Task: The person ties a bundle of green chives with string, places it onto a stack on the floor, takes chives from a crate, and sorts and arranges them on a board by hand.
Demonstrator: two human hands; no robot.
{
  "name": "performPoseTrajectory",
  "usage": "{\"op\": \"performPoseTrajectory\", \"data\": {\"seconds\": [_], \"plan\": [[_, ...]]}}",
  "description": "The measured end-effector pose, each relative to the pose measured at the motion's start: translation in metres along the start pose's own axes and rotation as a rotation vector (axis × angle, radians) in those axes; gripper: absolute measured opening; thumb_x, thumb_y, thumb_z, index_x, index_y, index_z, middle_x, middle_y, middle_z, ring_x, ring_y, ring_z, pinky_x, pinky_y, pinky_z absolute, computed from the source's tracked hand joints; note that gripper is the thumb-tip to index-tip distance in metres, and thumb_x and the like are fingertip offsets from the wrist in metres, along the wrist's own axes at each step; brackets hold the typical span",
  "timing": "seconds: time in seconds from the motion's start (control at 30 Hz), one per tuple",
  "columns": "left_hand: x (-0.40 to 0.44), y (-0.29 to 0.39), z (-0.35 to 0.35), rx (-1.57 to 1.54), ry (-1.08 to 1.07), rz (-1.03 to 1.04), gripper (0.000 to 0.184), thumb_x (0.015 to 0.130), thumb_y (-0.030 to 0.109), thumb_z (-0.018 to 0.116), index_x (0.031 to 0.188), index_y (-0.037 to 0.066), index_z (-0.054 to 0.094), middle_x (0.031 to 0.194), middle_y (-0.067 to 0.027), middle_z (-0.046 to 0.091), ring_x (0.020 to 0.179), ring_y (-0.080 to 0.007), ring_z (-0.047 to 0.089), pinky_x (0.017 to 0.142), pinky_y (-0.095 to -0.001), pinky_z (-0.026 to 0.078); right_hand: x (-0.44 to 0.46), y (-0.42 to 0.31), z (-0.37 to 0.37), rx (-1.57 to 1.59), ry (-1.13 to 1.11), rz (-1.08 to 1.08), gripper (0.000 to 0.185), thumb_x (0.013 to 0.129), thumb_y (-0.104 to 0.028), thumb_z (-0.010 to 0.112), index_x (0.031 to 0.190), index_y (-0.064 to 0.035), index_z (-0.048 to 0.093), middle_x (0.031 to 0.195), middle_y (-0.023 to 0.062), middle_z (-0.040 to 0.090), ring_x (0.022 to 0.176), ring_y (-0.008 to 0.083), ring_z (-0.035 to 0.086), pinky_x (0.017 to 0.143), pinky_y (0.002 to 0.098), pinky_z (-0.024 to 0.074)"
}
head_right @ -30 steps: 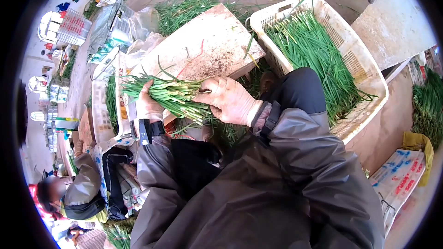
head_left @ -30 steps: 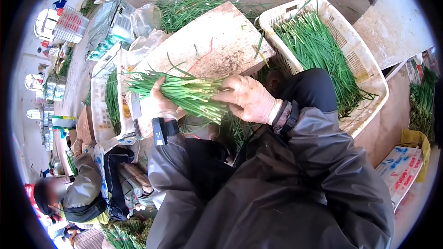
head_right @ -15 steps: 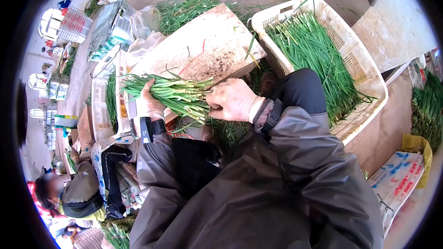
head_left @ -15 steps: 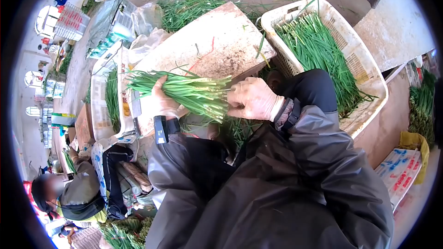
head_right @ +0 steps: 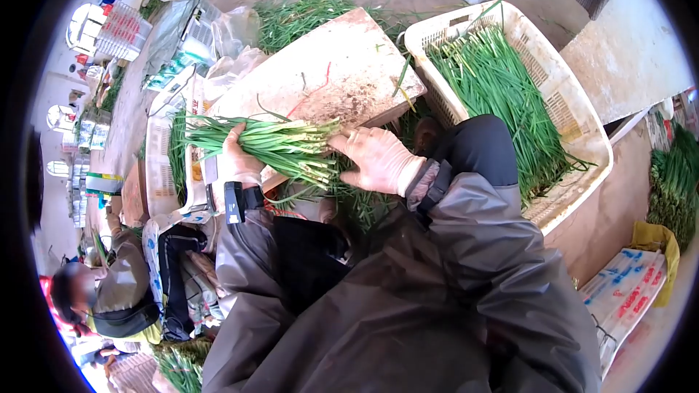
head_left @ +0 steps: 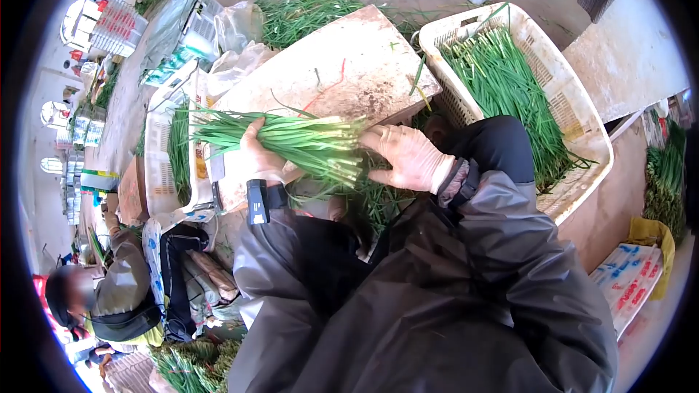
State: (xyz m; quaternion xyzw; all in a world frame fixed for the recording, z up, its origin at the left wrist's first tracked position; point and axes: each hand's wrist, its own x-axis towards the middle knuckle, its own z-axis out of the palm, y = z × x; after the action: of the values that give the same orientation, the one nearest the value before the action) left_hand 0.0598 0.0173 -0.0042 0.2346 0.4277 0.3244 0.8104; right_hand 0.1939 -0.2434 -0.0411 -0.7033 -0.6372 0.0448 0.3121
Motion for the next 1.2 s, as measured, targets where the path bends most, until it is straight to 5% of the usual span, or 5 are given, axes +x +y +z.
{"op": "performPoseTrajectory", "data": {"seconds": [0.37,0.63,0.87,1.0,1.2], "plan": [[0.039,-0.006,-0.022,0.075,-0.002,0.305,0.025,0.084,0.003,0.070,0.108,-0.003,0.069,0.099,-0.0132,0.070,0.087,-0.0276,0.069,0.081,-0.0399,0.059,0.015,-0.016,-0.032,0.454,0.237,0.445,0.014,0.087,-0.017,0.077,0.098,-0.0113,0.072,0.079,0.0067,0.069,0.074,0.0242,0.071,0.073,0.0358,0.0570],[0.046,-0.010,-0.022,0.035,-0.017,0.256,0.030,0.082,-0.002,0.070,0.113,-0.004,0.068,0.104,-0.0144,0.070,0.089,-0.0295,0.069,0.081,-0.0423,0.061,0.016,-0.013,-0.027,0.579,0.049,0.111,0.016,0.082,-0.007,0.075,0.095,-0.0079,0.068,0.086,0.0075,0.068,0.085,0.0233,0.069,0.078,0.0348,0.0555],[0.024,-0.006,-0.011,0.111,0.011,0.336,0.031,0.082,0.000,0.073,0.112,-0.005,0.069,0.102,-0.0142,0.070,0.087,-0.0272,0.069,0.079,-0.0399,0.059,0.014,0.010,-0.041,-0.223,-0.517,0.597,0.044,0.088,-0.039,0.071,0.118,-0.0070,0.069,0.106,0.0172,0.075,0.104,0.0341,0.071,0.090,0.0453,0.0563],[0.001,-0.021,0.003,0.263,-0.091,0.329,0.031,0.080,0.005,0.076,0.109,-0.005,0.071,0.097,-0.0133,0.072,0.083,-0.0253,0.069,0.077,-0.0366,0.059,0.015,0.022,-0.022,0.368,0.010,0.502,0.064,0.093,-0.057,0.067,0.122,-0.0002,0.066,0.110,0.0219,0.073,0.107,0.0367,0.071,0.092,0.0437,0.0552],[-0.038,-0.055,0.028,0.359,-0.258,0.302,0.029,0.080,0.000,0.075,0.108,-0.005,0.070,0.093,-0.0129,0.073,0.077,-0.0245,0.071,0.074,-0.0362,0.061,0.031,0.009,-0.001,0.968,-0.218,0.387,0.103,0.086,-0.065,0.076,0.149,0.0071,0.041,0.133,0.0208,0.063,0.126,0.0258,0.057,0.109,0.0375,0.0441]]}}
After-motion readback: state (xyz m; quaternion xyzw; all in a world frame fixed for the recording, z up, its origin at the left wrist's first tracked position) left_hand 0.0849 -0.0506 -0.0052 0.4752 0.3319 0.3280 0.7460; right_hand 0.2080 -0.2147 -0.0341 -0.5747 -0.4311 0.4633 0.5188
